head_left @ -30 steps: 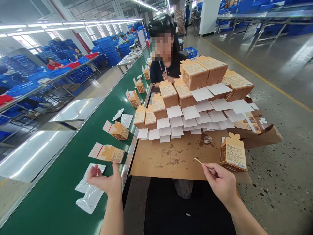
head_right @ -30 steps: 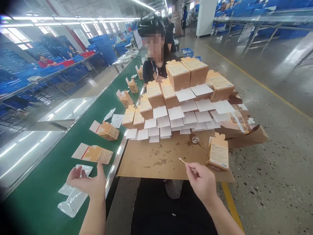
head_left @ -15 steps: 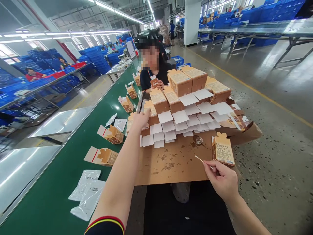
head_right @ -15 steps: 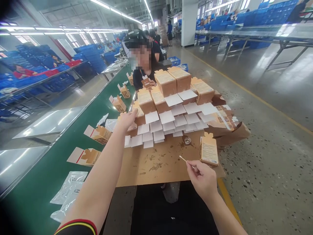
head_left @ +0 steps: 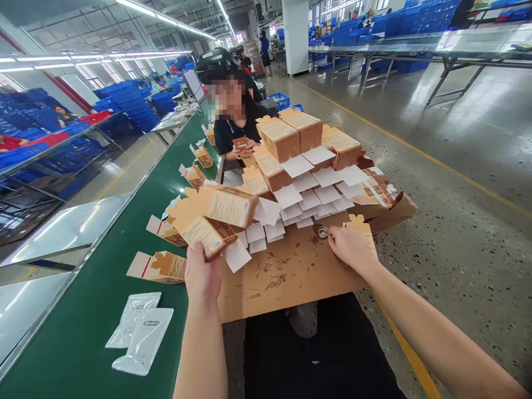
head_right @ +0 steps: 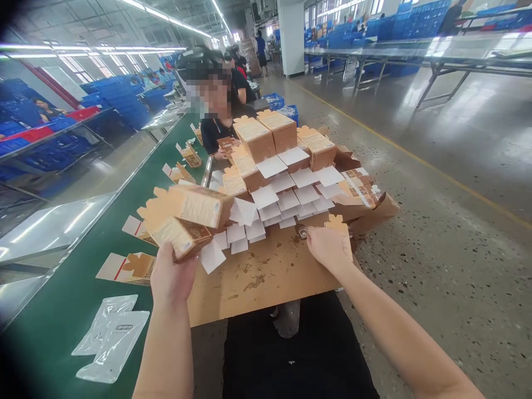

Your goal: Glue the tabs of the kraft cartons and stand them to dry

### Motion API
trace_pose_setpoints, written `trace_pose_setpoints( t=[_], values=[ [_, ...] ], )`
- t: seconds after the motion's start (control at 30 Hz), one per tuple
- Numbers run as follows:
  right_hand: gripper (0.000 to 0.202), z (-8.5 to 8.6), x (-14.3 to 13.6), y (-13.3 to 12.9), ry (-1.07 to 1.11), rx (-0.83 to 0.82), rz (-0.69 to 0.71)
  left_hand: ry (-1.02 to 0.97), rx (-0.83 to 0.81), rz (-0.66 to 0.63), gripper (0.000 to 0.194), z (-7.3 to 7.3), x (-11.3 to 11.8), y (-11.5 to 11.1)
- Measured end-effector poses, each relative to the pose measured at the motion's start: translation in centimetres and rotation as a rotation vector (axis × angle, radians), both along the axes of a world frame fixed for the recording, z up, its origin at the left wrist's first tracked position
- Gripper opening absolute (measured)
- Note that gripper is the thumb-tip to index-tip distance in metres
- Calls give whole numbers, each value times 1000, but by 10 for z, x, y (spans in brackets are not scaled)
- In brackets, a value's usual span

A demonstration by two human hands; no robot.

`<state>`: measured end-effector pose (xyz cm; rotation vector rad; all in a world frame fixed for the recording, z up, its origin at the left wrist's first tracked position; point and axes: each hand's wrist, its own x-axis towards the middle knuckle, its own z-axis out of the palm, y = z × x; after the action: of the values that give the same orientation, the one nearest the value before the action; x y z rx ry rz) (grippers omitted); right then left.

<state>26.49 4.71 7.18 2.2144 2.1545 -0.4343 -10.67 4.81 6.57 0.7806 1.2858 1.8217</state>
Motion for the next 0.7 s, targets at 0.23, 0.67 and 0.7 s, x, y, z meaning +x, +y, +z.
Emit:
trace_pose_setpoints(
  t=[0.23, 0.67, 0.7],
  values=[
    [40, 5, 8, 5, -96, -9, 13, -269, -59, 47, 24, 7, 22, 7],
    [35, -4, 23, -11, 244, 423, -59, 16, -93, 31, 77, -47, 8, -107],
    [38, -5, 17, -25, 347, 495, -33, 43, -128, 33, 81, -59, 8, -114]
  ],
)
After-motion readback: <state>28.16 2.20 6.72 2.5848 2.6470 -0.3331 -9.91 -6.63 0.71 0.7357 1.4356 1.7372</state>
